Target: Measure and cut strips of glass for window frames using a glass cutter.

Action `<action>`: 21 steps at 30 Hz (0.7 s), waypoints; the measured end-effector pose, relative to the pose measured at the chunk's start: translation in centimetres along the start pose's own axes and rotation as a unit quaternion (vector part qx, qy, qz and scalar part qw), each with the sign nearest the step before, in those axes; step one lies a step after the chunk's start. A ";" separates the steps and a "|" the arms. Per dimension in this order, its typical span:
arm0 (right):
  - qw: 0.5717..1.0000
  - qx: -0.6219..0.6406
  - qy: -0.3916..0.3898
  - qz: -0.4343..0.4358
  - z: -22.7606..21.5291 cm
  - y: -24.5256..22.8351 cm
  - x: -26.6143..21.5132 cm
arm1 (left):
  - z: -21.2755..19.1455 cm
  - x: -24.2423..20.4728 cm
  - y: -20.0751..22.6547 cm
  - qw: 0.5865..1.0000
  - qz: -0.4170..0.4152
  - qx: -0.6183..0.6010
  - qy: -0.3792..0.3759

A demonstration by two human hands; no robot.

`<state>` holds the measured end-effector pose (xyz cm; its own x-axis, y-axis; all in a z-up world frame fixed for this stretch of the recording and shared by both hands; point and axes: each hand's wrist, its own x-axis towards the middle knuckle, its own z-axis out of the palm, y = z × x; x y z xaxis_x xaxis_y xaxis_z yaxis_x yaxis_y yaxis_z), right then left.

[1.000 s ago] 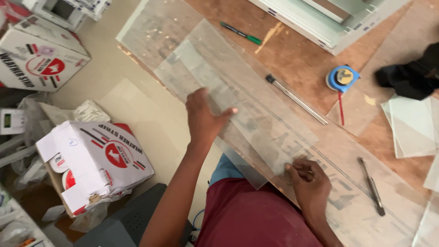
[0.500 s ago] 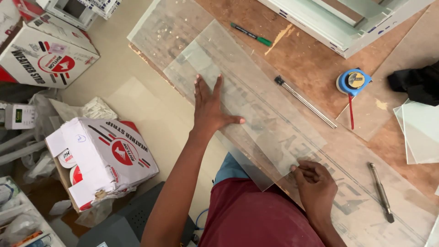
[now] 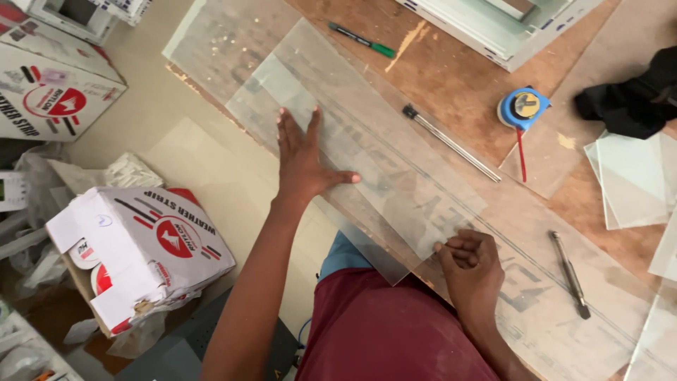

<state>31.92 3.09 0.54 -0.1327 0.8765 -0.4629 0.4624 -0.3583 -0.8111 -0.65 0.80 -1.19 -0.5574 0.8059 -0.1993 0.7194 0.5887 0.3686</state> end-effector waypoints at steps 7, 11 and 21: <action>1.000 0.014 0.000 0.004 0.0 -0.2 -0.1 | -0.2 -0.4 0.1 1.000 0.009 -0.011 0.023; 0.999 0.033 0.006 -0.001 0.1 0.0 -0.1 | 0.0 -0.4 -0.1 1.000 0.013 -0.004 0.026; 1.000 0.028 0.005 0.013 0.0 -0.5 -0.1 | -0.1 -0.3 0.1 1.000 0.013 0.003 0.027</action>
<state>31.70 3.23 1.02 -0.1130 0.8699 -0.4801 0.4149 -0.3977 -0.8183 -0.40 0.61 -0.98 -0.5596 0.8167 -0.1406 0.7361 0.5678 0.3685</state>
